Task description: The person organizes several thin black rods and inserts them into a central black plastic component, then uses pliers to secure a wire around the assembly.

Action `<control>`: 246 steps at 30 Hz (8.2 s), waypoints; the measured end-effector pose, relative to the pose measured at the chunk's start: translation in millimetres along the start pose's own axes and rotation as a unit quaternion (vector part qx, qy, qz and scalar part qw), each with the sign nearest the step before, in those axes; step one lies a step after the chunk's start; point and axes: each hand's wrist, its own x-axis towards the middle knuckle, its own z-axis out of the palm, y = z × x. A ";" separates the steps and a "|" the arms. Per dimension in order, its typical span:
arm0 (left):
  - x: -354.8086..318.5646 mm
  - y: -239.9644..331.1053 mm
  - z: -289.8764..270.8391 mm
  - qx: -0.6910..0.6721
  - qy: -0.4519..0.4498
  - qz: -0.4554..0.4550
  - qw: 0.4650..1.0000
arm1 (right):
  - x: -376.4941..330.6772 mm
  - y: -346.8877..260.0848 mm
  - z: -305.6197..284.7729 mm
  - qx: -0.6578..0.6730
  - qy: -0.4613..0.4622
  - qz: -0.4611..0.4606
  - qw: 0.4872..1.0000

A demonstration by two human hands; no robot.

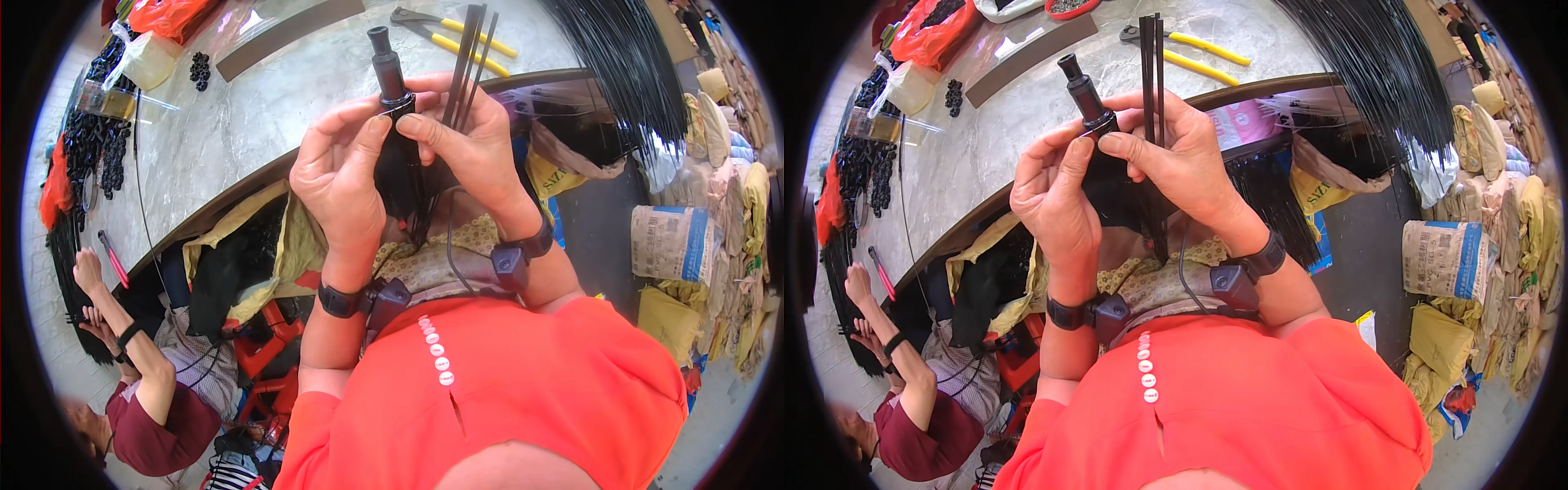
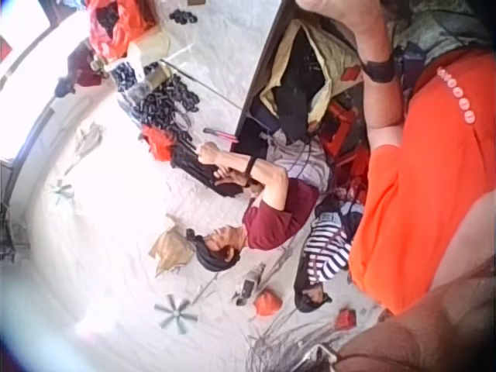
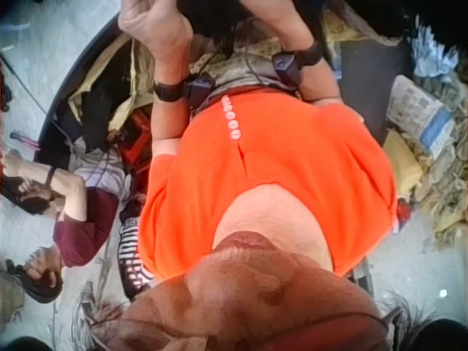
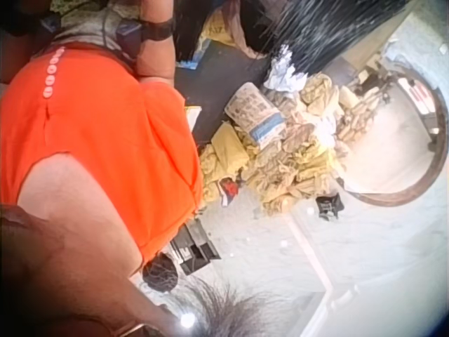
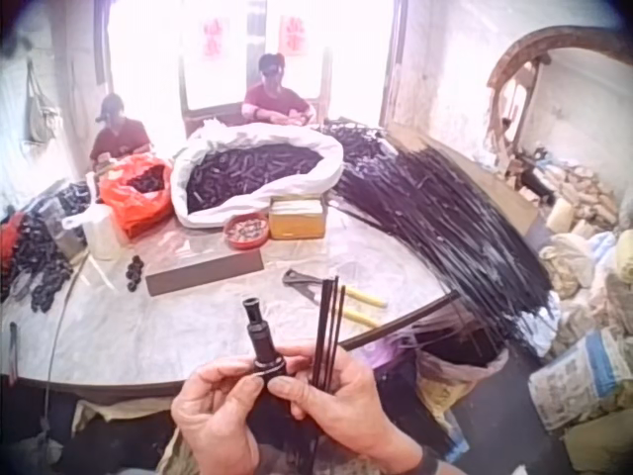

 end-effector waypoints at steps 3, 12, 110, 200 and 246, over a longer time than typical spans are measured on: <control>-1.3 -0.8 -1.2 0.009 -0.009 0.005 1.000 | 0.4 -0.2 0.6 -0.003 0.000 -0.001 1.000; -1.1 -4.1 -3.6 0.045 -0.032 0.053 0.997 | 1.1 0.2 0.2 -0.011 -0.003 -0.006 1.000; -28.9 -14.0 19.5 0.116 0.031 0.177 0.977 | 40.0 -33.8 -6.5 0.074 -0.117 0.011 0.990; 0.8 15.7 -11.5 0.047 -0.011 0.032 0.998 | 57.0 -40.0 24.7 -0.022 -0.148 -0.006 0.989; 31.9 38.7 -36.6 0.060 -0.168 -0.112 0.978 | 3.9 9.9 21.5 -0.100 -0.013 -0.047 0.994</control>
